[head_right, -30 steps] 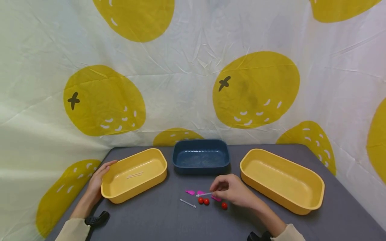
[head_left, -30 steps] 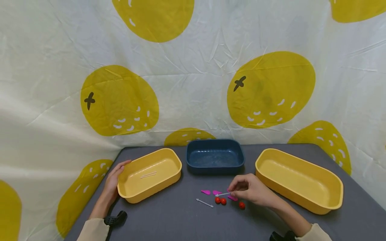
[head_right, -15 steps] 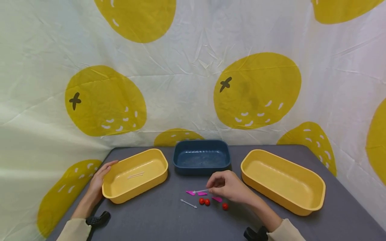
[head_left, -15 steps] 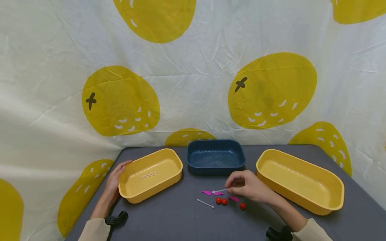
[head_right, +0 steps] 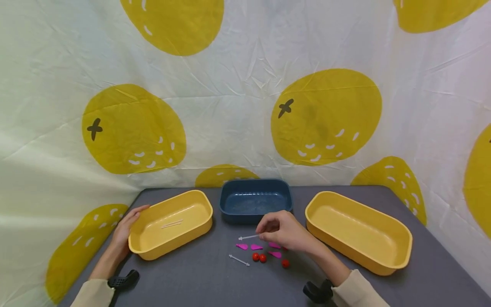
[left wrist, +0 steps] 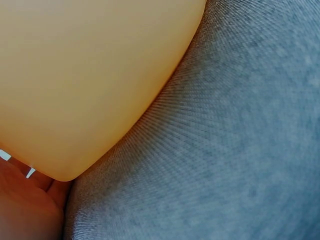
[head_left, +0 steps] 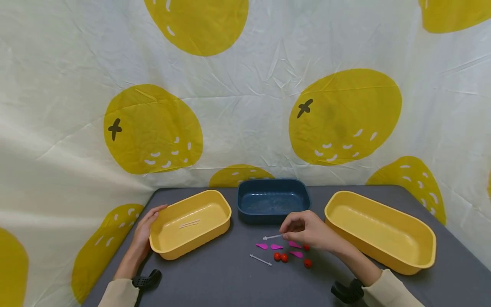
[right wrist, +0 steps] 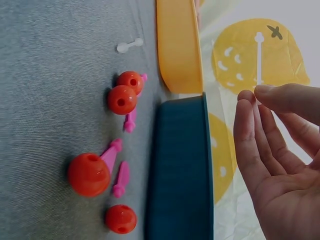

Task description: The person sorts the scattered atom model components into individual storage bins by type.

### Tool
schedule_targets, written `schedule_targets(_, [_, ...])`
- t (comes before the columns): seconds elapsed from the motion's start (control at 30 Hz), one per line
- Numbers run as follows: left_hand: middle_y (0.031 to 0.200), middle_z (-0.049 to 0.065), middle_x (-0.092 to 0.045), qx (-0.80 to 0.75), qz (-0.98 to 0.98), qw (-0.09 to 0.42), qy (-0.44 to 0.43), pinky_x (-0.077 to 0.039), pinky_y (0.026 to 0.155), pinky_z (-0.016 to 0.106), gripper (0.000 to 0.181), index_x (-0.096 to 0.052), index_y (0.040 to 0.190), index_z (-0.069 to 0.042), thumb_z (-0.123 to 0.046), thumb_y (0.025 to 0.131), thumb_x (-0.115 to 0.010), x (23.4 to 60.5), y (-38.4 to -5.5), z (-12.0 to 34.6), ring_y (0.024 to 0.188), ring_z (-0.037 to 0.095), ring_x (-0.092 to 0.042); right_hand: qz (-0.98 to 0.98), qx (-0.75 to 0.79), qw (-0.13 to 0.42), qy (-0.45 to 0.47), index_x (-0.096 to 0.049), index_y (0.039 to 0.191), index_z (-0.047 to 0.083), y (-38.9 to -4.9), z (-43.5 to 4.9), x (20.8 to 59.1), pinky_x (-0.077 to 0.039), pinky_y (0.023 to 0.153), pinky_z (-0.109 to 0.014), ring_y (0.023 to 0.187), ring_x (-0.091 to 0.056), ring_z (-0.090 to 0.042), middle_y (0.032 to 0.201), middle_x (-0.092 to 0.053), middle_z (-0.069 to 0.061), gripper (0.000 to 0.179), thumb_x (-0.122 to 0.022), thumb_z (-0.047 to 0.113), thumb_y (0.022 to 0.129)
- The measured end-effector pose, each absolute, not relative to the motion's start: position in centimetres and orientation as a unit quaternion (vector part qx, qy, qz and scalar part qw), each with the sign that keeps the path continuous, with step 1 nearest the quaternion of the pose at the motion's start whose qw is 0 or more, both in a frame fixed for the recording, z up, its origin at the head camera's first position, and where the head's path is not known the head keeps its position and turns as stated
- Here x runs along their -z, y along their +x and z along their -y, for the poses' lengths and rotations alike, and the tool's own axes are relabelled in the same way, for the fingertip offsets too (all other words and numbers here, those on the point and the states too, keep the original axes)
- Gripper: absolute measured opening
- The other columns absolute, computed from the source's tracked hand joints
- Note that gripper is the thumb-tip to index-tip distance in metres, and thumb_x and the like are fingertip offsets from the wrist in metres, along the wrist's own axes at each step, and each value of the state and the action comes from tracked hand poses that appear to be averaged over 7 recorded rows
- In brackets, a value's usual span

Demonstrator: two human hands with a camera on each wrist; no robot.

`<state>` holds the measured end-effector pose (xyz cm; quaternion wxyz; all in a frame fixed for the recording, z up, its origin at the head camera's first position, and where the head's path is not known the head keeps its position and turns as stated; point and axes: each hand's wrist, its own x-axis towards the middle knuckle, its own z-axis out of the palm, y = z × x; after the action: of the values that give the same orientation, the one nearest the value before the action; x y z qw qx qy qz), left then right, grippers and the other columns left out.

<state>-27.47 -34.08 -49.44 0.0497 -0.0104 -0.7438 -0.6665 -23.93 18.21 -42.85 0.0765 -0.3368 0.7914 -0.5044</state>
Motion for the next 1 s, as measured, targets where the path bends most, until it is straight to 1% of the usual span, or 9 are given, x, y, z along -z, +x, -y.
schedule_targets(0.17, [0.149, -0.003, -0.049, 0.673, 0.737, 0.055, -0.014, -0.047, 0.101, 0.011, 0.056, -0.040, 0.156, -0.002, -0.038, 0.114, -0.033, 49.6, -27.4, 34.1, 0.126, -0.005, -0.053, -0.795, 0.500, 0.079, -0.335, -0.075, 0.102, 0.000, -24.4, -17.6, 42.5, -0.061, 0.077, -0.026, 0.083, -0.075, -0.021, 0.095, -0.077, -0.011, 0.011, -0.074, 0.007, 0.093])
schedule_targets(0.23, [0.149, -0.003, -0.050, 0.674, 0.737, 0.056, -0.014, -0.047, 0.101, 0.011, 0.057, -0.040, 0.156, -0.002, -0.038, 0.114, -0.033, 49.6, -27.4, 34.1, 0.126, -0.006, -0.053, -0.793, 0.498, 0.072, -0.343, -0.075, 0.101, 0.002, -24.7, -17.4, 42.5, -0.061, 0.078, -0.026, 0.083, -0.075, -0.019, 0.095, -0.077, -0.009, 0.010, -0.075, 0.006, 0.093])
schedule_targets(0.3, [0.149, -0.003, -0.049, 0.674, 0.736, 0.055, -0.015, -0.047, 0.101, 0.010, 0.057, -0.040, 0.156, -0.002, -0.039, 0.114, -0.033, 49.6, -27.4, 34.1, 0.126, -0.006, -0.053, -0.789, 0.499, 0.064, -0.352, -0.076, 0.100, 0.003, -24.8, -17.2, 42.4, -0.061, 0.078, -0.026, 0.083, -0.075, -0.021, 0.094, -0.077, -0.010, 0.008, -0.074, 0.004, 0.093])
schedule_targets(0.43, [0.151, -0.001, -0.047, 0.674, 0.737, 0.054, -0.011, -0.047, 0.101, 0.010, 0.057, -0.040, 0.156, -0.002, -0.039, 0.114, -0.033, 49.5, -27.5, 34.1, 0.126, -0.006, -0.053, -0.785, 0.497, 0.055, -0.365, -0.076, 0.100, 0.003, -25.2, -16.9, 42.1, -0.061, 0.079, -0.025, 0.084, -0.075, -0.024, 0.095, -0.076, -0.019, 0.008, -0.074, 0.002, 0.092])
schedule_targets(0.5, [0.153, 0.002, -0.046, 0.671, 0.740, 0.053, -0.009, -0.047, 0.101, 0.010, 0.057, -0.039, 0.157, -0.003, -0.039, 0.114, -0.033, 49.5, -27.5, 34.1, 0.126, -0.006, -0.053, -0.786, 0.495, 0.056, -0.366, -0.076, 0.100, 0.001, -25.4, -16.7, 42.0, -0.061, 0.080, -0.024, 0.084, -0.074, -0.020, 0.097, -0.075, -0.022, 0.008, -0.074, 0.002, 0.092])
schedule_targets(0.67, [0.158, 0.007, -0.041, 0.667, 0.743, 0.050, 0.002, -0.045, 0.101, 0.008, 0.057, -0.039, 0.158, -0.004, -0.040, 0.114, -0.032, 49.3, -27.5, 34.0, 0.127, -0.007, -0.051, -0.789, 0.490, 0.060, -0.365, -0.075, 0.101, -0.001, -25.7, -16.1, 41.3, -0.060, 0.082, -0.022, 0.084, -0.073, -0.014, 0.099, -0.075, -0.021, 0.009, -0.075, 0.002, 0.092])
schedule_targets(0.8, [0.158, 0.005, -0.041, 0.666, 0.744, 0.051, 0.007, -0.044, 0.101, 0.007, 0.056, -0.039, 0.158, -0.005, -0.040, 0.114, -0.031, 49.2, -27.5, 33.9, 0.127, -0.007, -0.050, -0.790, 0.487, 0.062, -0.366, -0.075, 0.101, 0.000, -26.0, -15.6, 40.8, -0.060, 0.081, -0.023, 0.085, -0.073, -0.018, 0.100, -0.075, -0.023, 0.010, -0.075, 0.004, 0.092])
schedule_targets(0.9, [0.153, 0.001, -0.046, 0.672, 0.739, 0.052, -0.003, -0.046, 0.101, 0.009, 0.056, -0.039, 0.157, -0.003, -0.038, 0.114, -0.032, 49.4, -27.5, 33.9, 0.127, -0.005, -0.051, -0.790, 0.488, 0.064, -0.366, -0.075, 0.102, 0.000, -26.2, -15.3, 40.4, -0.060, 0.081, -0.023, 0.087, -0.074, -0.027, 0.100, -0.076, -0.020, 0.010, -0.075, 0.005, 0.092])
schedule_targets(1.0, [0.149, -0.003, -0.048, 0.676, 0.735, 0.051, -0.015, -0.047, 0.102, 0.012, 0.055, -0.039, 0.157, -0.002, -0.036, 0.114, -0.032, 49.3, -27.4, 34.0, 0.128, -0.003, -0.052, -0.787, 0.488, 0.060, -0.372, -0.075, 0.102, -0.002, -26.5, -14.9, 40.0, -0.060, 0.080, -0.024, 0.089, -0.074, -0.032, 0.098, -0.076, -0.017, 0.011, -0.075, 0.005, 0.092])
